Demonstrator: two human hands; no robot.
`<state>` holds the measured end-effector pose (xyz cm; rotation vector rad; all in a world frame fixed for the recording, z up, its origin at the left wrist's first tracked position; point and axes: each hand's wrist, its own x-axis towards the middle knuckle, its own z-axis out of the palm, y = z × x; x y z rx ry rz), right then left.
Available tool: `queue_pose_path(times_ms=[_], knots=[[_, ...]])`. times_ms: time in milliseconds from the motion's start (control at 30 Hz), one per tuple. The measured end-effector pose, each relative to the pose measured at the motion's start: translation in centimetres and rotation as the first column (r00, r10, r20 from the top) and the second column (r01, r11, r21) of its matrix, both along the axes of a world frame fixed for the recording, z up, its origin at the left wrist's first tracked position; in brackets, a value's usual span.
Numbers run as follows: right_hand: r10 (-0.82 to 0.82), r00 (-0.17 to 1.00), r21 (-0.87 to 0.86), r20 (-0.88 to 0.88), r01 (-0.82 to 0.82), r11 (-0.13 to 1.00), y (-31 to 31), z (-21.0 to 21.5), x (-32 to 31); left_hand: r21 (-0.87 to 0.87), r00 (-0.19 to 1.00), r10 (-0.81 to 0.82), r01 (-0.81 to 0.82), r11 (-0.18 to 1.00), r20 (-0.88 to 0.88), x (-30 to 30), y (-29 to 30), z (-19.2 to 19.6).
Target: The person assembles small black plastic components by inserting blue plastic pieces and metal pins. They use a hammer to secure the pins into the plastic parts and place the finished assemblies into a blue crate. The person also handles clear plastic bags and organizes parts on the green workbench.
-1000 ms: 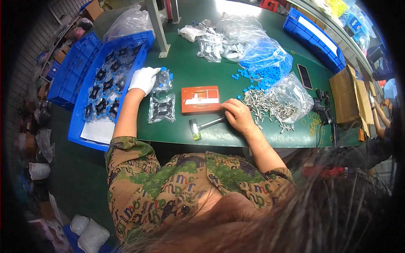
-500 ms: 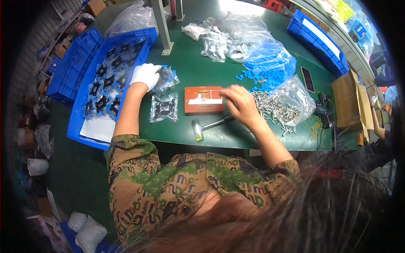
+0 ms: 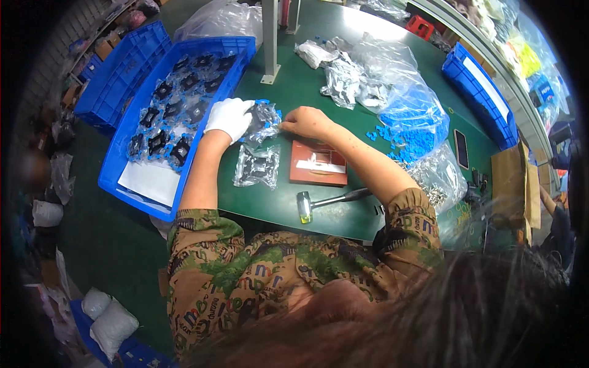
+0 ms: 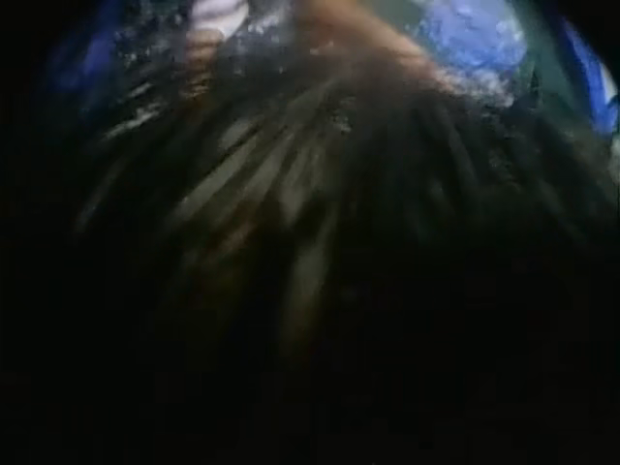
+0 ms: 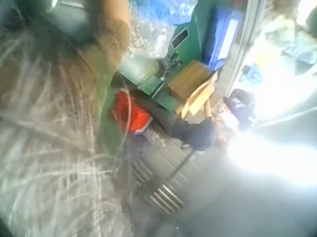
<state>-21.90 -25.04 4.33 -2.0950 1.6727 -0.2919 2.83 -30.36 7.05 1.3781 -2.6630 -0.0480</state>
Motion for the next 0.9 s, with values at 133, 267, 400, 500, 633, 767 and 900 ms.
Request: queue_pose_path(times_ms=[133,267,400,500,633,767,900], knots=[[0.005,0.998,-0.074,0.067,-0.001,0.997,-0.9,-0.4,-0.5,-0.027,0.998,-0.023,0.022,0.999,-0.051,0.0,0.4,0.3],[-0.042,0.997,-0.067,0.066,0.046,0.997,-2.2,0.7,-0.7,-0.026,0.998,-0.040,0.038,0.999,-0.053,0.1,0.6,0.9],[-0.028,1.000,-0.037,0.005,0.028,0.999,-3.0,0.8,-0.6,-0.066,0.997,-0.049,0.045,0.997,-0.054,0.4,0.5,1.0],[0.020,0.997,0.109,-0.079,-0.011,0.994,-2.0,2.5,0.6,-0.066,0.998,-0.015,0.011,0.998,-0.060,1.2,0.4,0.8],[0.114,0.991,0.118,-0.064,-0.106,0.987,-2.1,1.5,0.2,-0.083,0.993,0.065,-0.073,0.994,-0.094,2.5,0.6,1.2],[0.080,0.990,0.037,0.114,-0.084,0.996,-3.0,0.8,-0.7,-0.106,0.980,0.143,-0.159,0.982,-0.140,3.7,0.9,1.8],[0.120,0.989,0.125,0.088,-0.130,0.984,-4.1,1.9,-0.6,-0.066,0.951,0.126,-0.151,0.986,-0.283,4.1,0.9,2.0]])
